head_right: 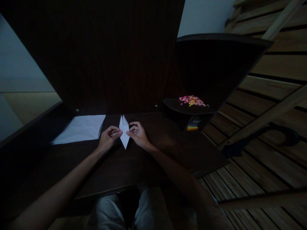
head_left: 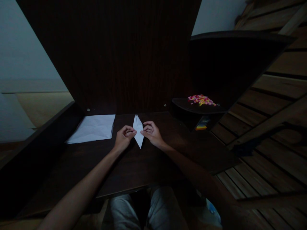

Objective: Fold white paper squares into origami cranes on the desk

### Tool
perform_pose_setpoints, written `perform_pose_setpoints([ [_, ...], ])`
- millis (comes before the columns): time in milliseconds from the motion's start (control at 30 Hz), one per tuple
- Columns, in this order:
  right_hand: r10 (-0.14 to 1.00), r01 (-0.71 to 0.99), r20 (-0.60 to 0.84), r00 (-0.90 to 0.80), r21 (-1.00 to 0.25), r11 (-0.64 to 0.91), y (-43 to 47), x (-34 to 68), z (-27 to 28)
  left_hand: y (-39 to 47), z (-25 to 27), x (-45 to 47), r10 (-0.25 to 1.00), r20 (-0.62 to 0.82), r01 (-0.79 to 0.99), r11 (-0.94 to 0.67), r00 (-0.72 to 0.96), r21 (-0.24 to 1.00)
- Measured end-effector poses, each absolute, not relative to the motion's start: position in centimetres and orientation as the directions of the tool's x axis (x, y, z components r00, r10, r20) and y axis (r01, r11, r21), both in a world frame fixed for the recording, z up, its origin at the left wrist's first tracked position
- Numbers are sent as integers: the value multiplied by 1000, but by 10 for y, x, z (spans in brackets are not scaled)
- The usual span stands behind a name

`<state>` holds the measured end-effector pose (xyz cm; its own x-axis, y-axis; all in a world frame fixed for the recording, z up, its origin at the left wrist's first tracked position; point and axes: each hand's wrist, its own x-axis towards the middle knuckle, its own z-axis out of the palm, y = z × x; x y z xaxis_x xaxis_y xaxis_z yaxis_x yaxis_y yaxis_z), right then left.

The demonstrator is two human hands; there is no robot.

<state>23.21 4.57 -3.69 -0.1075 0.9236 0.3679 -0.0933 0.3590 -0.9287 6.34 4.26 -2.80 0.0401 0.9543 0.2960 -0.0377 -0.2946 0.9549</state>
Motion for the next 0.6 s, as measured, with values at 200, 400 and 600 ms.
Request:
perform_pose_setpoints([
  [200, 928, -88, 364, -81, -930, 357, 39, 231, -30, 39, -21, 61, 953, 299, 49, -302, 50, 952],
  [400, 909, -87, 405, -100, -914, 397, 37, 230, -31, 37, -18, 60, 956, 274, 78, -282, 103, 956],
  [600, 796, 90, 579, -177, -796, 599, 34, 233, -29, 36, -16, 62, 963, 224, 48, -233, 149, 971],
])
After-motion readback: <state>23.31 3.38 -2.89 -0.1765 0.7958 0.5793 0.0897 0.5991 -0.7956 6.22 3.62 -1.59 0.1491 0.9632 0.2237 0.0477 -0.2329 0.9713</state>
